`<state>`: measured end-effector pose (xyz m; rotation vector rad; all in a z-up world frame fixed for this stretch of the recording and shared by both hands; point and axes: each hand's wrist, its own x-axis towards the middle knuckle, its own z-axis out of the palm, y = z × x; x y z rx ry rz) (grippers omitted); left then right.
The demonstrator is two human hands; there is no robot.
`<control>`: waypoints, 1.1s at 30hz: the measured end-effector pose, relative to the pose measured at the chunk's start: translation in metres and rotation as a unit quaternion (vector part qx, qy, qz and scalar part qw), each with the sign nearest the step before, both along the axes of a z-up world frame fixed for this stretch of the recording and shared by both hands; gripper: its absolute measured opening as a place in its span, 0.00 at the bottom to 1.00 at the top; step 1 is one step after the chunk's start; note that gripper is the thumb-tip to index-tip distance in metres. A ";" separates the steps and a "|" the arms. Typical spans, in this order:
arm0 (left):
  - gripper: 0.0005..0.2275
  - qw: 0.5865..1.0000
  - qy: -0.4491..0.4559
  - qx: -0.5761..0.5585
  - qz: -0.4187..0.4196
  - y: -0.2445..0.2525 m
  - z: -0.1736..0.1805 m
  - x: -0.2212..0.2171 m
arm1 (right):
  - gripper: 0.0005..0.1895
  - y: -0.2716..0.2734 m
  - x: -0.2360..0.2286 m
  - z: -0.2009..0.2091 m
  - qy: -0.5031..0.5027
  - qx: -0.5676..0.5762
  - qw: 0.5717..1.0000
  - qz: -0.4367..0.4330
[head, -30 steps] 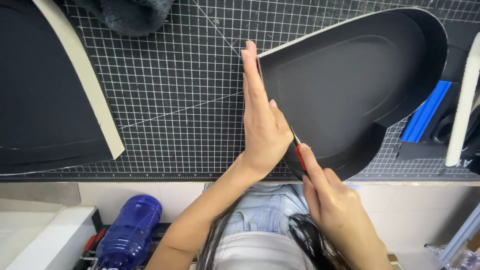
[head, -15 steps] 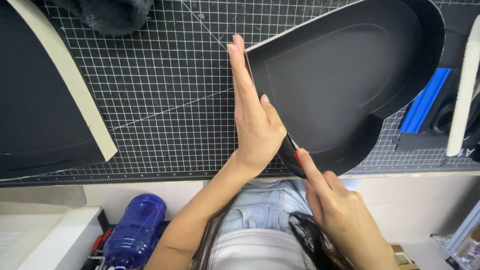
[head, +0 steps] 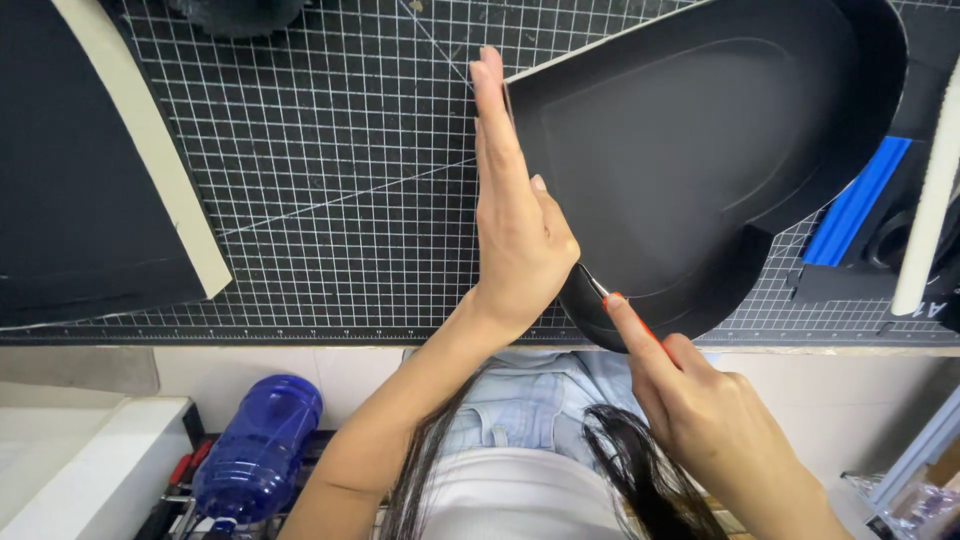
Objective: Assembling and trimming heart-shaped gift boxes using a utility knife and scissors
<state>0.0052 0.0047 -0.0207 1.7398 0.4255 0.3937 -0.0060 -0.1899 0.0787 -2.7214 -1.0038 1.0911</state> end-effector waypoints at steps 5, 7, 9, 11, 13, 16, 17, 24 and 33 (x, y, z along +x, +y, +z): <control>0.41 1.000 0.016 -0.005 -0.005 0.001 0.001 -0.001 | 0.34 -0.011 -0.006 -0.002 -0.014 -0.001 1.000 0.008; 0.40 1.000 0.016 -0.007 -0.007 0.001 0.001 -0.001 | 0.34 -0.012 -0.006 -0.001 -0.014 0.001 1.000 0.009; 0.40 1.000 0.020 0.004 -0.010 0.001 0.000 -0.001 | 0.34 -0.011 -0.006 0.001 -0.040 0.003 0.999 0.022; 0.41 1.000 0.018 0.001 -0.010 0.001 0.000 -0.002 | 0.34 -0.016 -0.004 0.000 -0.029 0.003 0.999 0.023; 0.42 1.000 0.016 -0.002 -0.010 0.001 -0.001 -0.003 | 0.34 -0.019 -0.002 0.001 -0.018 0.003 1.000 0.025; 0.43 1.000 0.019 0.002 -0.010 0.000 -0.003 -0.004 | 0.34 -0.023 0.003 0.003 0.005 -0.018 0.999 0.037; 0.45 1.000 0.022 -0.005 -0.014 0.000 -0.003 -0.005 | 0.35 -0.025 0.005 0.003 0.011 -0.026 0.999 0.043; 0.49 0.999 0.024 -0.004 -0.028 0.000 -0.006 -0.008 | 0.39 -0.035 0.019 0.009 0.005 -0.065 0.990 0.124; 0.49 0.999 0.031 -0.008 -0.034 0.001 -0.005 -0.008 | 0.38 -0.045 0.034 0.009 -0.004 -0.055 0.984 0.169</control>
